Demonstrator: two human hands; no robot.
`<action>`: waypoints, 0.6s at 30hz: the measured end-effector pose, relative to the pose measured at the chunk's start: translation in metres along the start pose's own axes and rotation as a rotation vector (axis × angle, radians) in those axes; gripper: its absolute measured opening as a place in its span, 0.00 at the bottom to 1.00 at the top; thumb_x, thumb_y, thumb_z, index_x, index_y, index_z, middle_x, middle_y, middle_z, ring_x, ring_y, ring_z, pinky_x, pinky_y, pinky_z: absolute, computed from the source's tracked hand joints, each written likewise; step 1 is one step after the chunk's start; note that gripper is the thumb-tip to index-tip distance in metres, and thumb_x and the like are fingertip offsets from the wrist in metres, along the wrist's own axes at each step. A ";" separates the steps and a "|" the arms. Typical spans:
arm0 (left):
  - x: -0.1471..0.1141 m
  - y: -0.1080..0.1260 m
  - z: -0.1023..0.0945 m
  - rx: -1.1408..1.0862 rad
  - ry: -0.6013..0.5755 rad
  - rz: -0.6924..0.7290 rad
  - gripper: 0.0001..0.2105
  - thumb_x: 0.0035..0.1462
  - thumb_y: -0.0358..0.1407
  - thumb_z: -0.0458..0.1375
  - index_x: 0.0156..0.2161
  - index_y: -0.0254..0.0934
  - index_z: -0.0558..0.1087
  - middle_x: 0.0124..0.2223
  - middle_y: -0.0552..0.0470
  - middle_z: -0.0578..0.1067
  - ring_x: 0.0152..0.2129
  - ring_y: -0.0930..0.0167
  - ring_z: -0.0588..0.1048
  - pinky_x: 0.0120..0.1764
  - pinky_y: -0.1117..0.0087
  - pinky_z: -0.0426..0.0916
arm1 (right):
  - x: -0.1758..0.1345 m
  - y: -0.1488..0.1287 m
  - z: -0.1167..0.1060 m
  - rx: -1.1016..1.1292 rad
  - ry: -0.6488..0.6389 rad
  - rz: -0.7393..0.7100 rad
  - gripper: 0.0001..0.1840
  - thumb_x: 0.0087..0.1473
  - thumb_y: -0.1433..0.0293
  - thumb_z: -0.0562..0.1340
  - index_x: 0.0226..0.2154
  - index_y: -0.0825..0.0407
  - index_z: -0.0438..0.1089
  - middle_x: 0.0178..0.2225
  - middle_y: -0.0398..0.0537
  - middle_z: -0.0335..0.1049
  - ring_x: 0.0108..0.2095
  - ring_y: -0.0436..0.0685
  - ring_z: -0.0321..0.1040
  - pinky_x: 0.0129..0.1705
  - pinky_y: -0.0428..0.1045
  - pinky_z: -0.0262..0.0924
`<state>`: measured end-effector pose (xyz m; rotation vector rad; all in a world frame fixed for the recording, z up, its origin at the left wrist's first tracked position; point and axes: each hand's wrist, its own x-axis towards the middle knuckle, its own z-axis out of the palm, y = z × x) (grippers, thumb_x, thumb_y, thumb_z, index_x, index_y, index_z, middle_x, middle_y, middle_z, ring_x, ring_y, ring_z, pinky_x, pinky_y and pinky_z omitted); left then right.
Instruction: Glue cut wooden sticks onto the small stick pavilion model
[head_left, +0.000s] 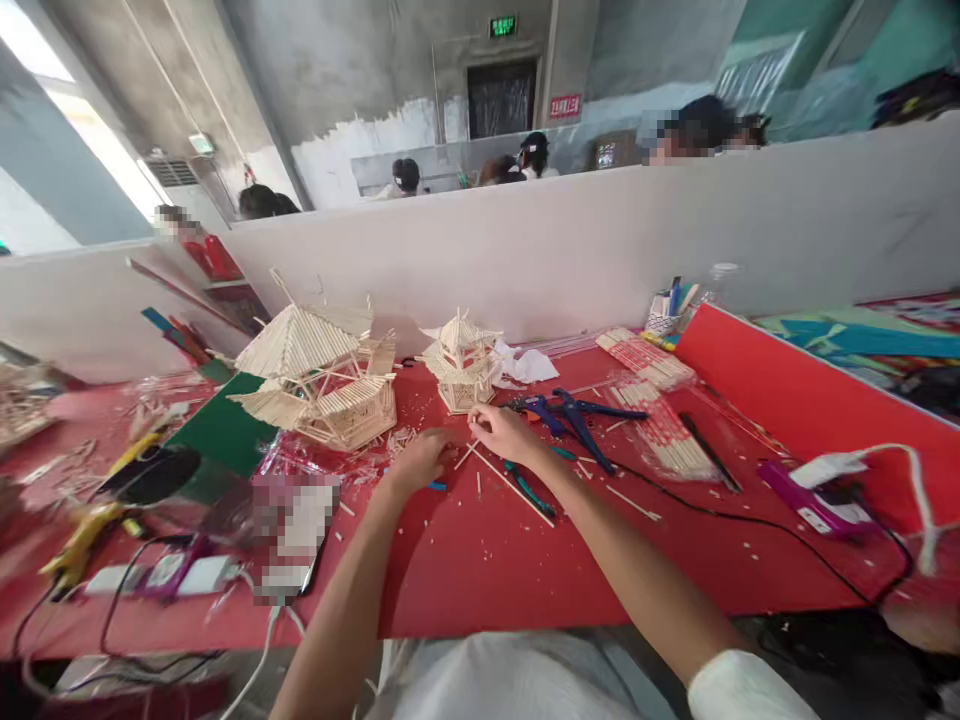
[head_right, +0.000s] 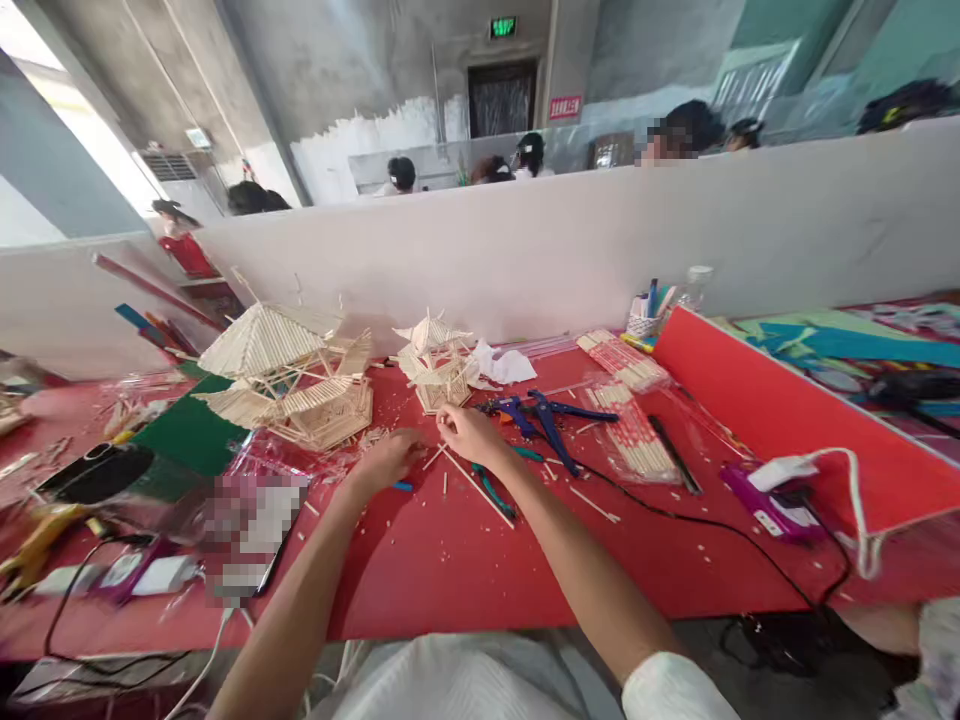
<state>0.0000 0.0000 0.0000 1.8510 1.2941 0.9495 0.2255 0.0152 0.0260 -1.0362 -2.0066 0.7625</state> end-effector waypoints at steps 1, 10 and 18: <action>0.001 0.001 -0.004 -0.004 0.036 0.002 0.05 0.49 0.37 0.69 0.32 0.42 0.78 0.36 0.49 0.81 0.38 0.63 0.78 0.47 0.65 0.69 | 0.001 0.000 -0.004 -0.013 -0.002 -0.011 0.03 0.57 0.69 0.59 0.33 0.49 0.68 0.30 0.46 0.77 0.31 0.58 0.75 0.35 0.49 0.59; 0.050 0.010 -0.029 -0.346 0.319 -0.099 0.23 0.52 0.56 0.66 0.41 0.37 0.75 0.39 0.46 0.79 0.36 0.65 0.79 0.41 0.65 0.73 | 0.008 0.010 -0.037 0.360 0.151 0.116 0.06 0.52 0.66 0.62 0.34 0.49 0.67 0.27 0.44 0.76 0.25 0.53 0.68 0.29 0.47 0.59; 0.123 0.015 -0.012 -0.685 0.383 -0.280 0.19 0.43 0.45 0.74 0.34 0.37 0.72 0.29 0.52 0.75 0.25 0.74 0.73 0.31 0.72 0.71 | 0.034 0.040 -0.045 0.584 0.228 0.305 0.06 0.45 0.67 0.60 0.30 0.51 0.67 0.23 0.40 0.64 0.18 0.47 0.55 0.18 0.44 0.44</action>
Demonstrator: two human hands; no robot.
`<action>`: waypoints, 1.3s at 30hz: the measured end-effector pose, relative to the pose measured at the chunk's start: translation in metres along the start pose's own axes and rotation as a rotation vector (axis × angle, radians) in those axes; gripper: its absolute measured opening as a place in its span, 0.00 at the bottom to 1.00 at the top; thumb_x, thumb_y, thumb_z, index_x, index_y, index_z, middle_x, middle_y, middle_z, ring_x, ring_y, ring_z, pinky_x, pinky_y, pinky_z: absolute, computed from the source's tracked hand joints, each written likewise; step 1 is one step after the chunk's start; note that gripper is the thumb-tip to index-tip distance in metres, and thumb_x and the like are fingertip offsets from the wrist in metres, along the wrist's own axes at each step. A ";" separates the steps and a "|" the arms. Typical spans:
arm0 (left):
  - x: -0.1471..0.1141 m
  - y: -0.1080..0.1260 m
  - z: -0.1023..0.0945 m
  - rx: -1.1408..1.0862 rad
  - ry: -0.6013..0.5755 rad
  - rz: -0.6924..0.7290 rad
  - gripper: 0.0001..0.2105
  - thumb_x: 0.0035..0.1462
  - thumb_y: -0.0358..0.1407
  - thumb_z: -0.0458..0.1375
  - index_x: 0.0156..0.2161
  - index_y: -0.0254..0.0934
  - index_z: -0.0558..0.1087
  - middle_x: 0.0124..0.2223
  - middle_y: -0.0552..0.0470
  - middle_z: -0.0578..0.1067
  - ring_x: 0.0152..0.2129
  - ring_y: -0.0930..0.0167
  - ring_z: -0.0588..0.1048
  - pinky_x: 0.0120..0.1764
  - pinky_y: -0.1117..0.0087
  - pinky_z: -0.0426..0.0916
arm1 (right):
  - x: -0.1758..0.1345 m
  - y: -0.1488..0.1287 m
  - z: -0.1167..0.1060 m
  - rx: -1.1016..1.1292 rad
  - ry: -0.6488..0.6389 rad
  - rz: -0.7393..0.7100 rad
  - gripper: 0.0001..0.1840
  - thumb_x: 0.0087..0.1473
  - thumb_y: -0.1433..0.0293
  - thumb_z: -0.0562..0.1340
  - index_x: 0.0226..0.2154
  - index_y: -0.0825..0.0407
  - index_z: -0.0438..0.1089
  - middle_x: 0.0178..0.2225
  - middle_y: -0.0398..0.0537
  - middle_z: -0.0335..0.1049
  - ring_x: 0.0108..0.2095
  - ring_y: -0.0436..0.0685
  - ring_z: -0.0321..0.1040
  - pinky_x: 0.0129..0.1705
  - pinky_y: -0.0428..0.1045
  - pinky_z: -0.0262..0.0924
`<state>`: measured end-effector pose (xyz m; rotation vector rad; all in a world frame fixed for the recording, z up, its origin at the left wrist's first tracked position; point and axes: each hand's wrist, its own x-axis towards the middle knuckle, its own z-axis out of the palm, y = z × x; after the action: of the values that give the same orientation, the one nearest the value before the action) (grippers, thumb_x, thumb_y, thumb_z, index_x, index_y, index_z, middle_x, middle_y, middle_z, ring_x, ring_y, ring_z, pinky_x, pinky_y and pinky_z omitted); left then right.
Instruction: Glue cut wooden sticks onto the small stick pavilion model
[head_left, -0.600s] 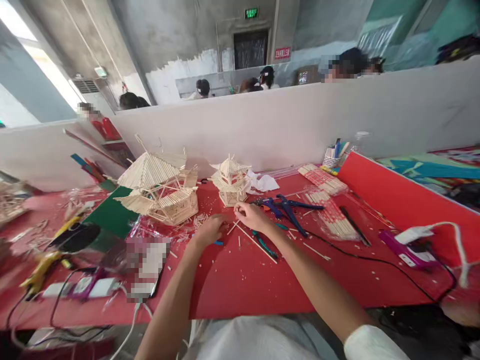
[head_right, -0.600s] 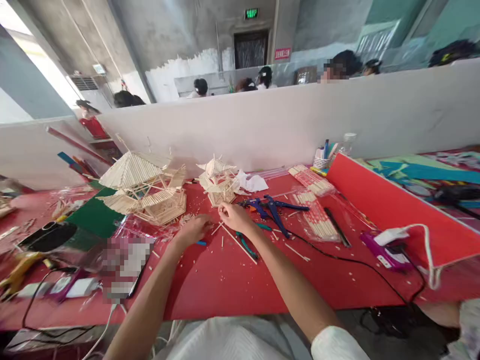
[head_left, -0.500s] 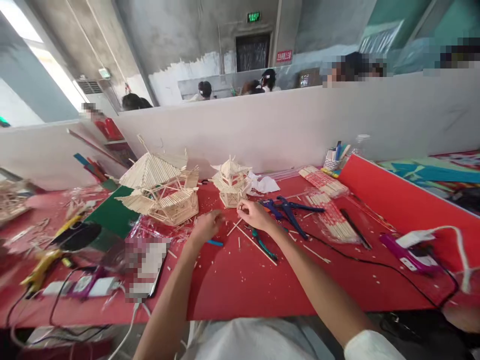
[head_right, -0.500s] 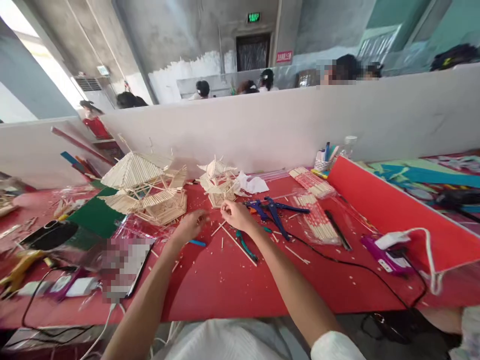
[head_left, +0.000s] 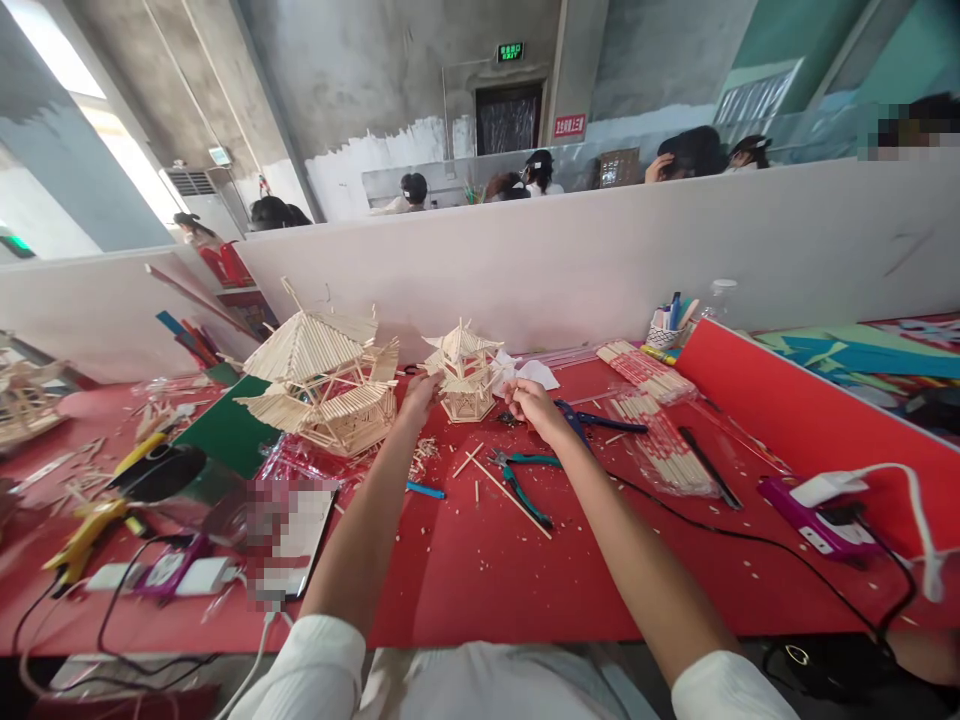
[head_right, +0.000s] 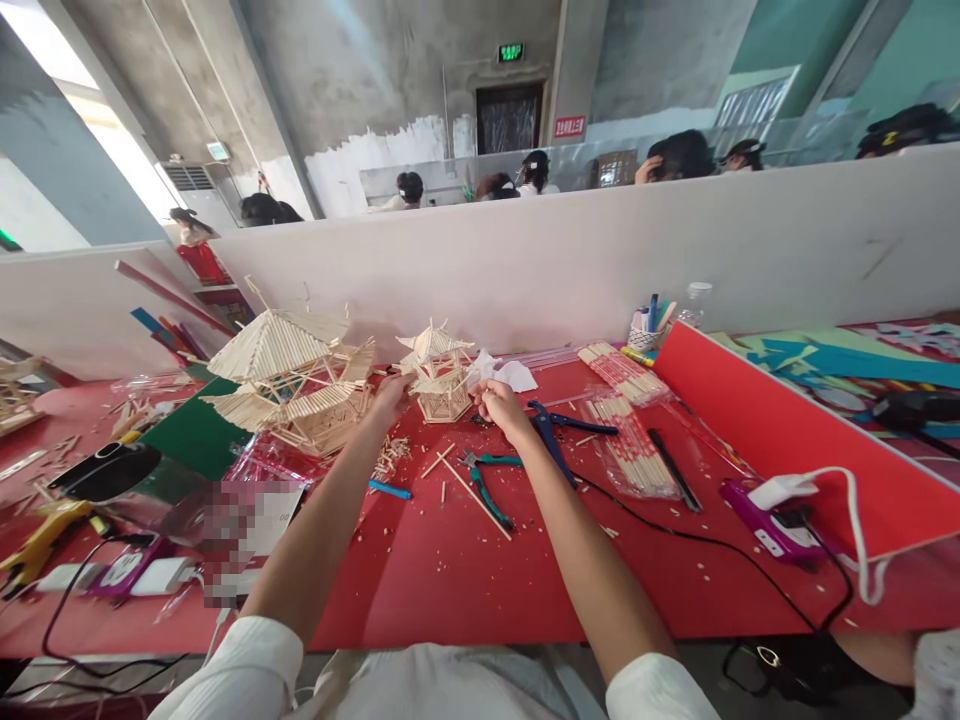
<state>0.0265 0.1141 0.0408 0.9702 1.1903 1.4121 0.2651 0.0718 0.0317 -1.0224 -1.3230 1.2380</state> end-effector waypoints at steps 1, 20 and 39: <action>0.001 -0.001 0.003 -0.019 0.006 -0.003 0.19 0.42 0.43 0.75 0.34 0.37 0.72 0.29 0.53 0.75 0.24 0.75 0.72 0.30 0.74 0.70 | 0.004 0.001 0.001 0.027 -0.005 0.025 0.07 0.46 0.66 0.61 0.30 0.51 0.66 0.22 0.39 0.63 0.17 0.47 0.54 0.18 0.44 0.42; -0.096 -0.001 -0.034 0.021 -0.244 0.109 0.21 0.44 0.44 0.74 0.41 0.36 0.76 0.41 0.49 0.80 0.40 0.67 0.77 0.43 0.70 0.70 | -0.029 0.008 0.011 0.082 -0.174 0.107 0.22 0.43 0.54 0.72 0.27 0.49 0.63 0.18 0.32 0.50 0.18 0.45 0.46 0.22 0.44 0.39; -0.096 -0.029 -0.023 -0.011 -0.268 0.074 0.15 0.38 0.37 0.71 0.35 0.36 0.79 0.35 0.48 0.81 0.38 0.64 0.79 0.42 0.68 0.71 | -0.028 0.004 -0.004 0.082 -0.162 0.100 0.20 0.43 0.56 0.71 0.24 0.49 0.61 0.17 0.32 0.49 0.18 0.45 0.40 0.21 0.45 0.33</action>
<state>0.0264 0.0160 0.0104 1.1661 0.9560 1.2971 0.2721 0.0448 0.0239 -0.9555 -1.3452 1.4645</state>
